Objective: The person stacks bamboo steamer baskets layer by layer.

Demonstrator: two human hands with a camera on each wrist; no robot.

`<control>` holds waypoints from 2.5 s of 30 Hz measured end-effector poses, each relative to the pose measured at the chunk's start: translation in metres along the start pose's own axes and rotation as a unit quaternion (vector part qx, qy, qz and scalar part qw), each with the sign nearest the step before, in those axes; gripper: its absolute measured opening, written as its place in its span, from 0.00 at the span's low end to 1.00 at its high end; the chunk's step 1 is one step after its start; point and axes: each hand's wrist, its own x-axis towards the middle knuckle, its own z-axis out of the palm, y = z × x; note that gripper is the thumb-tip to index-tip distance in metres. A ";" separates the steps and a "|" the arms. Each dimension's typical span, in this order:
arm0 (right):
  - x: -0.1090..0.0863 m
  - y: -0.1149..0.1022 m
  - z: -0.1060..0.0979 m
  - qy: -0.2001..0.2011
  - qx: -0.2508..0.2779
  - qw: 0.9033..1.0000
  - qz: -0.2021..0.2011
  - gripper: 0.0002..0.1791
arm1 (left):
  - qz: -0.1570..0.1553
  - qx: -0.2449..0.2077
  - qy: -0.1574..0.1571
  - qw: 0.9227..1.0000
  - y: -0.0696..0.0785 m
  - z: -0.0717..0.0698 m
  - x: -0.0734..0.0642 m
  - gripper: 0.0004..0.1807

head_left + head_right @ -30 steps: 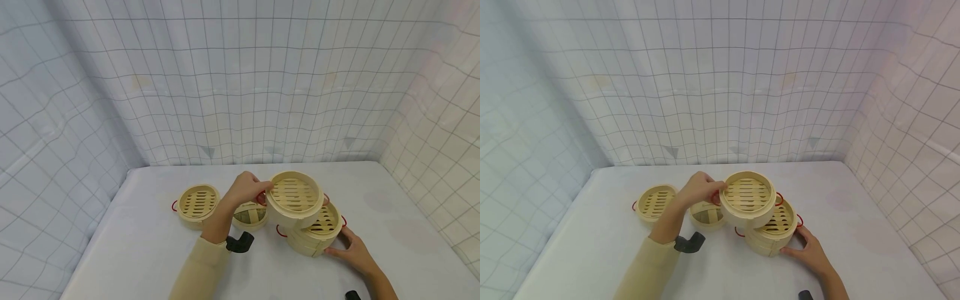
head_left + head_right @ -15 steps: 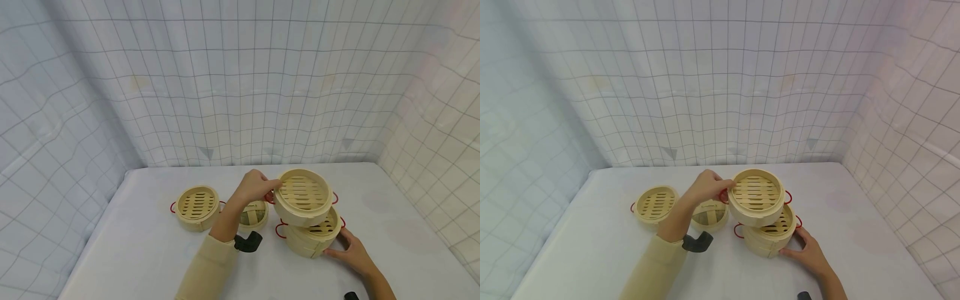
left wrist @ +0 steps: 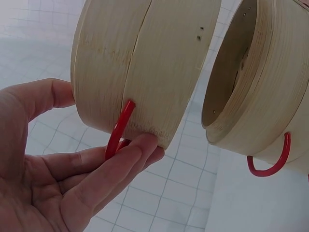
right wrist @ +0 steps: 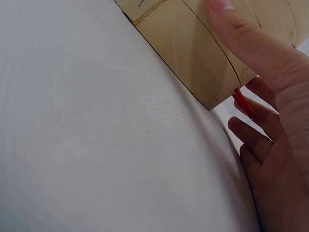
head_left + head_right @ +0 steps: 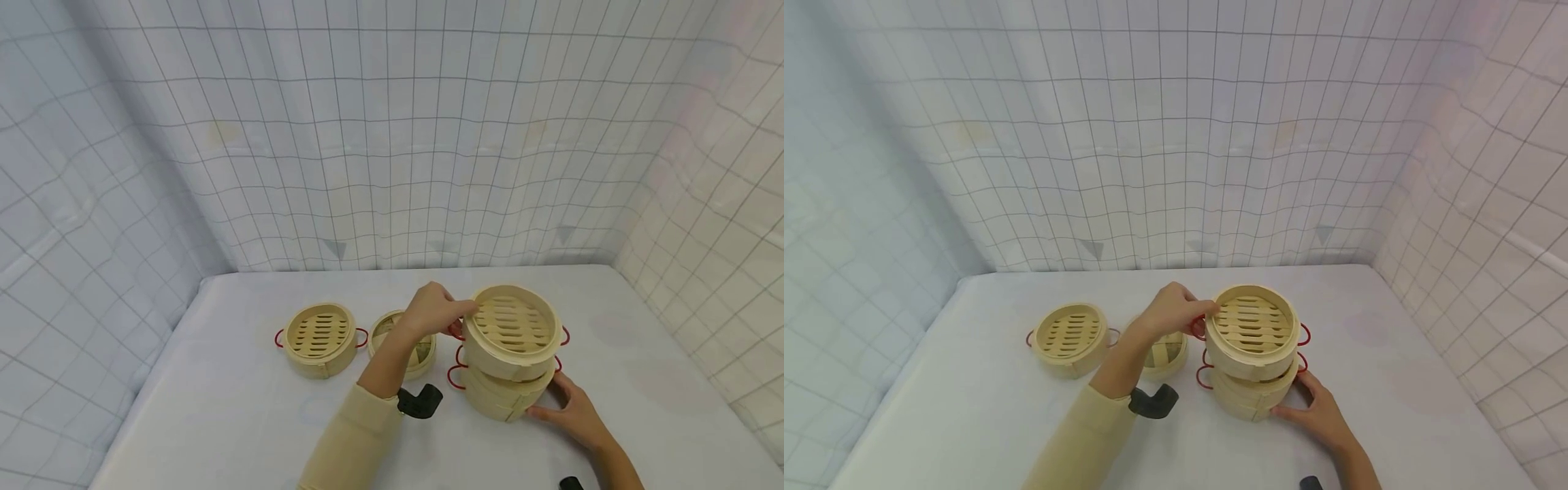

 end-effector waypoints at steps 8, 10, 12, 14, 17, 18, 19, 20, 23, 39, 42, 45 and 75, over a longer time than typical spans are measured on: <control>-0.001 -0.003 -0.001 -0.004 0.005 1.000 0.002 0.41 | 0.003 -0.005 -0.001 1.000 0.004 0.009 -0.001 0.21; -0.001 -0.002 -0.002 -0.005 0.007 1.000 0.000 0.41 | 0.001 -0.004 -0.005 1.000 0.005 0.011 -0.002 0.21; -0.001 -0.002 -0.002 -0.007 0.014 1.000 0.000 0.41 | 0.001 -0.001 -0.007 1.000 0.004 0.014 -0.002 0.20; -0.001 -0.002 -0.002 -0.009 0.025 1.000 0.003 0.41 | -0.001 0.003 -0.008 1.000 0.003 0.016 -0.001 0.20; 0.000 -0.003 -0.001 -0.009 0.041 0.999 0.007 0.40 | -0.003 0.009 -0.008 1.000 0.001 0.019 0.001 0.21; 0.000 -0.004 -0.001 -0.009 0.045 0.999 0.005 0.39 | -0.004 0.014 -0.007 1.000 0.000 0.020 0.001 0.21; 0.000 -0.004 -0.001 -0.008 0.045 0.999 0.003 0.40 | -0.004 0.019 -0.005 1.000 -0.001 0.022 0.002 0.21; 0.000 -0.004 -0.001 -0.007 0.049 0.999 0.000 0.40 | -0.004 0.025 -0.004 1.000 -0.002 0.023 0.002 0.22; 0.001 -0.005 -0.001 -0.007 0.053 0.999 -0.006 0.42 | -0.004 0.041 -0.002 0.999 -0.005 0.025 0.002 0.22; 0.001 0.000 -0.001 -0.009 0.037 0.999 0.003 0.43 | -0.001 0.048 -0.004 0.999 -0.007 0.027 0.002 0.22; 0.001 0.000 -0.002 -0.010 0.037 0.999 0.005 0.43 | 0.004 0.048 -0.011 0.999 -0.008 0.027 0.002 0.22; 0.001 0.000 -0.002 -0.010 0.035 0.999 0.009 0.43 | 0.008 0.044 -0.020 0.999 -0.011 0.027 0.002 0.23; 0.000 -0.003 0.001 0.003 0.004 1.000 0.012 0.42 | 0.004 0.034 0.090 0.995 -0.107 -0.083 -0.067 0.23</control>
